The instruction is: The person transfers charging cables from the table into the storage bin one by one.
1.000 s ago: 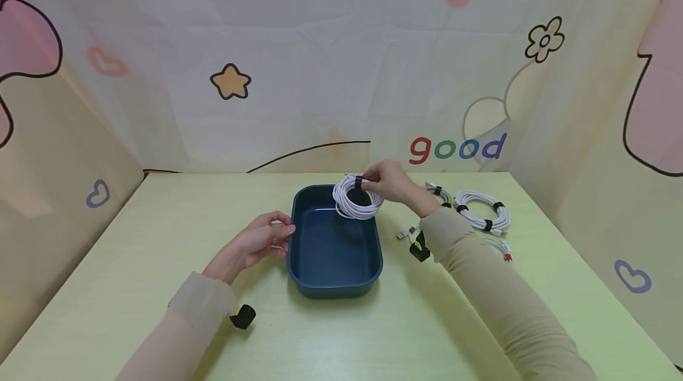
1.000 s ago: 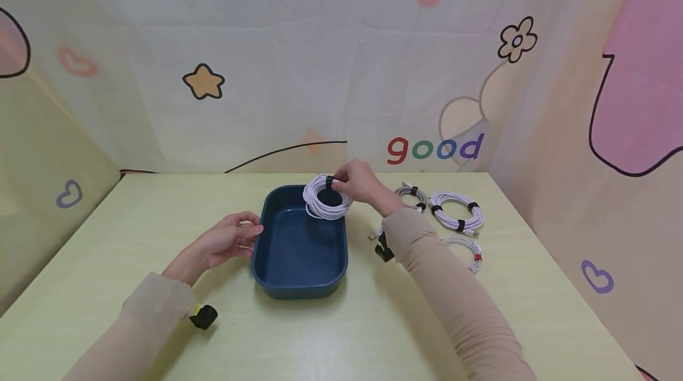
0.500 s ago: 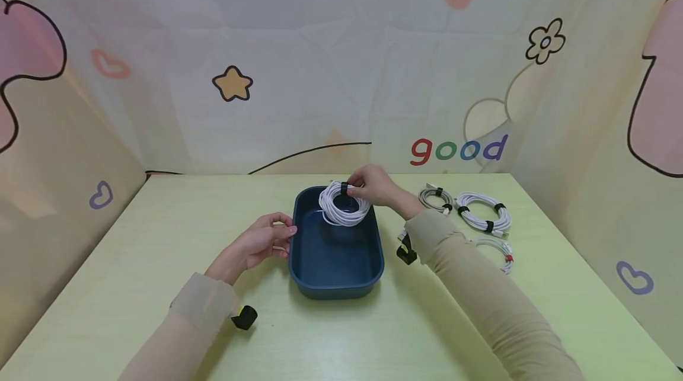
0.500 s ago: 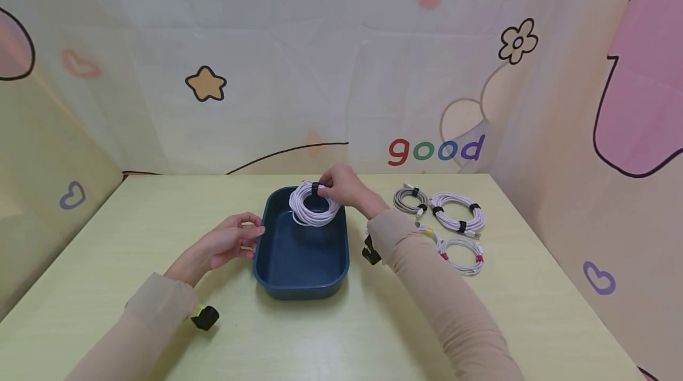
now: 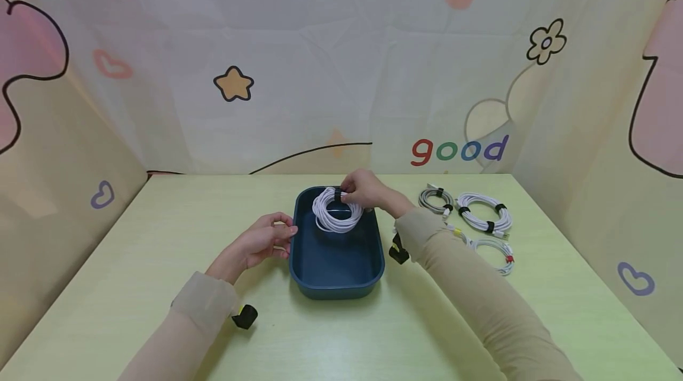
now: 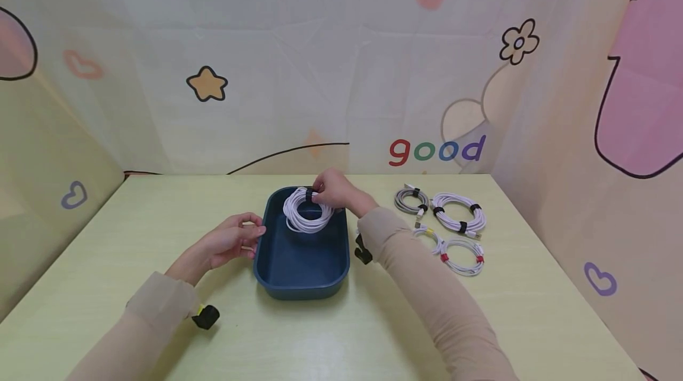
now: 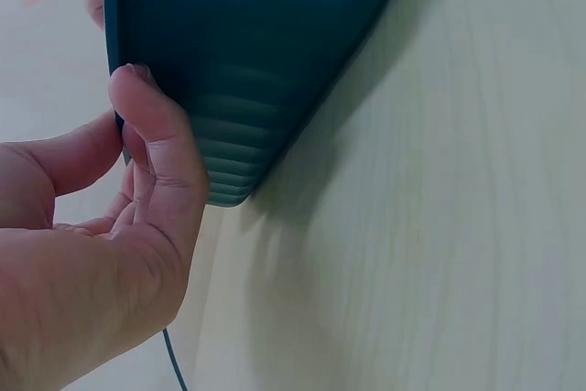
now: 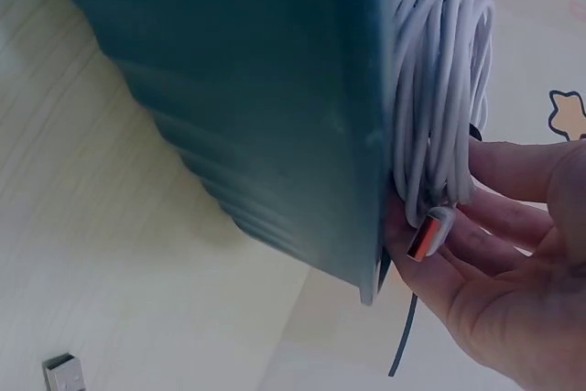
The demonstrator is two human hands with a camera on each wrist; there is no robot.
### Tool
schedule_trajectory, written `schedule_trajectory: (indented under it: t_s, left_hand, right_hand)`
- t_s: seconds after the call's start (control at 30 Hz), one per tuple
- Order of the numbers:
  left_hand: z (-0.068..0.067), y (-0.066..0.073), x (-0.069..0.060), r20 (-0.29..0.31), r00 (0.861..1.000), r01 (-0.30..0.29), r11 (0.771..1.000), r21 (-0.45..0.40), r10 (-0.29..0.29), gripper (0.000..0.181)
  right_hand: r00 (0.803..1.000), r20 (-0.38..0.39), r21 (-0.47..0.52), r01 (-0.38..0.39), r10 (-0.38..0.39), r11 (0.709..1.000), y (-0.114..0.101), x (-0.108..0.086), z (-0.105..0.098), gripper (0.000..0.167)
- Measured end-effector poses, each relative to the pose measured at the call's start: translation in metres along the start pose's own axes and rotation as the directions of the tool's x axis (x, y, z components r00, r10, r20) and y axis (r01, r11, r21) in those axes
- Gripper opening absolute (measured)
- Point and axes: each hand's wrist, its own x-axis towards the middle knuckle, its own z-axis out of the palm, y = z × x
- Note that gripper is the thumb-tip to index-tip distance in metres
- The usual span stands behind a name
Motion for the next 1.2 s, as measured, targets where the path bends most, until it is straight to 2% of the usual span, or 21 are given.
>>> schedule_trajectory:
  t_s: [0.2, 0.6, 0.73, 0.87, 0.97, 1.2]
  left_hand:
    - [-0.001, -0.002, 0.001, -0.003, 1.0, 0.002, 1.0, 0.007, -0.002, 0.014]
    - [-0.002, -0.002, 0.001, 0.017, 1.0, 0.0, 1.0, -0.004, 0.0, 0.014]
    - [-0.002, -0.001, 0.0, 0.016, 1.0, 0.003, 1.0, -0.008, -0.002, 0.013]
    - [-0.001, 0.0, 0.0, 0.015, 1.0, 0.004, 1.0, -0.005, -0.004, 0.012]
    - [-0.001, 0.001, 0.0, 0.012, 1.0, 0.007, 1.0, -0.002, -0.007, 0.012]
    - [0.0, 0.002, -0.002, 0.004, 1.0, 0.014, 1.0, -0.001, -0.014, 0.012]
  right_hand:
    - [0.999, 0.028, 0.023, -0.023, 0.022, 0.999, -0.002, 0.005, 0.008, 0.028]
    - [0.997, 0.064, -0.044, -0.031, 0.033, 0.999, -0.001, 0.01, 0.019, 0.03]
    - [0.998, 0.062, -0.024, 0.0, 0.002, 1.0, 0.0, 0.01, 0.018, 0.03]
    - [0.998, 0.042, 0.02, 0.034, -0.035, 0.999, 0.0, 0.006, 0.011, 0.031]
    - [0.999, 0.019, 0.045, 0.033, -0.034, 0.998, 0.001, 0.001, 0.003, 0.029]
    - [0.994, -0.107, 0.062, 0.04, -0.034, 0.997, 0.017, -0.019, -0.016, 0.026]
